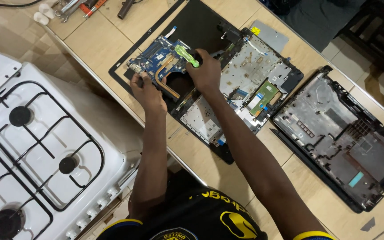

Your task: Disassembling a laptop to remove the motherboard using a prying tool and manual manipulation.

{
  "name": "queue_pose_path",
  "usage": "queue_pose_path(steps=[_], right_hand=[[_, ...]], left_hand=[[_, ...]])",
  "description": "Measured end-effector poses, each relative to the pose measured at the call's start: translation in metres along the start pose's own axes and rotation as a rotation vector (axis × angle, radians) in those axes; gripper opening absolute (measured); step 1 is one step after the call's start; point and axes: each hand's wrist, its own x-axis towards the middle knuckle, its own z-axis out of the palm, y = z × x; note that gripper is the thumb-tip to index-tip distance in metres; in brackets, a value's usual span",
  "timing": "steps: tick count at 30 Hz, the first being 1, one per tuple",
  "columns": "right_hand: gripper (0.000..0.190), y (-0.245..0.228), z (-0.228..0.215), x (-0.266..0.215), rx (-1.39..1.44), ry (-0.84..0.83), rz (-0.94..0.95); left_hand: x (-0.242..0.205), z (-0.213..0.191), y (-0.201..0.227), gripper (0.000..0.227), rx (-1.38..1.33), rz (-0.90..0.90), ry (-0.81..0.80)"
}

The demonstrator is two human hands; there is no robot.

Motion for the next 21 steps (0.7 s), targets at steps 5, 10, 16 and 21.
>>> queue_pose_path(steps=[5, 10, 16, 21], right_hand=[[0.050, 0.000, -0.002, -0.006, 0.022, 0.038, -0.027], [0.052, 0.030, 0.017, 0.011, 0.084, 0.085, -0.094], [0.050, 0.034, 0.021, 0.012, 0.060, 0.089, -0.091], [0.053, 0.037, 0.023, 0.009, 0.060, 0.140, -0.161]], left_hand=[[0.012, -0.013, 0.001, 0.029, -0.019, 0.040, 0.031], [-0.007, -0.016, 0.033, 0.035, 0.018, 0.068, 0.077], [-0.016, -0.028, 0.058, 0.042, 0.087, 0.126, 0.177], [-0.013, -0.039, 0.082, 0.041, 0.185, 0.119, 0.189]])
